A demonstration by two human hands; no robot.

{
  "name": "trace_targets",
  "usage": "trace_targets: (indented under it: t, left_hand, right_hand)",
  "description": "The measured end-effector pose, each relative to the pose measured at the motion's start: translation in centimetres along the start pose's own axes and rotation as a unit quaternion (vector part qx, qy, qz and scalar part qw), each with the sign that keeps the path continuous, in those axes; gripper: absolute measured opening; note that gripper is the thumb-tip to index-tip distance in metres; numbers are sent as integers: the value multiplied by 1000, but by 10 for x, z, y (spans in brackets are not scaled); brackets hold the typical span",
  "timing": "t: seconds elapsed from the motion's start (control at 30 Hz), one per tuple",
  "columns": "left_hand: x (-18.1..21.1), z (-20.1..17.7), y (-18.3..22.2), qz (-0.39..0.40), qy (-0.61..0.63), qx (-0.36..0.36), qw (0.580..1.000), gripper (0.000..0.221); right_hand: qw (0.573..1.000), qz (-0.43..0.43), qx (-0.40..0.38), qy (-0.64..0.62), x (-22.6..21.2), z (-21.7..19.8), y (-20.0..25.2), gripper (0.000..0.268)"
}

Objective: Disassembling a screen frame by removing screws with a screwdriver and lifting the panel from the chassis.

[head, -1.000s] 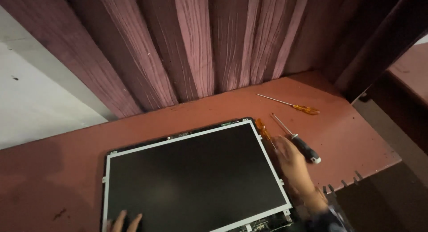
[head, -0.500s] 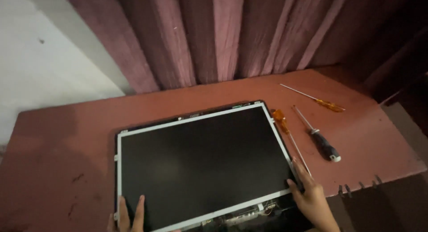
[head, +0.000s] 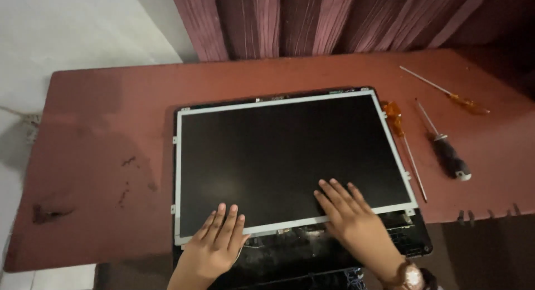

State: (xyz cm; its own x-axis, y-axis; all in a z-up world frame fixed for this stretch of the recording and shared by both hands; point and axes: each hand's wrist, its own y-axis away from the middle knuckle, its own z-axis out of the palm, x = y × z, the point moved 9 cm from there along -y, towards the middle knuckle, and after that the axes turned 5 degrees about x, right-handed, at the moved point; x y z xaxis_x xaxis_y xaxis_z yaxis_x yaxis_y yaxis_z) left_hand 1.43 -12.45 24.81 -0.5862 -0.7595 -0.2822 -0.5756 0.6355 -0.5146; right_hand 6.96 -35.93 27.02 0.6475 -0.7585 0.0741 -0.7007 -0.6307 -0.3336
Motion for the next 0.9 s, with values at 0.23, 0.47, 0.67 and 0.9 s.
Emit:
trace_targets:
  t: [0.23, 0.47, 0.67, 0.9]
  left_hand:
    - [-19, -63, -50, 21, 6, 21, 1000, 60]
    - [-86, -116, -125, -7, -62, 262, 963, 21]
    - [-117, -167, -186, 14, -61, 357, 932, 39]
    - [-119, -203, -176, 14, -65, 350, 935, 28]
  right_hand:
    - [993, 96, 61, 16, 44, -61, 4, 44]
    - [942, 3, 324, 88, 82, -134, -45, 37]
    - [933, 12, 352, 69, 113, -176, -86, 35]
    - [953, 41, 290, 76, 94, -234, -73, 29]
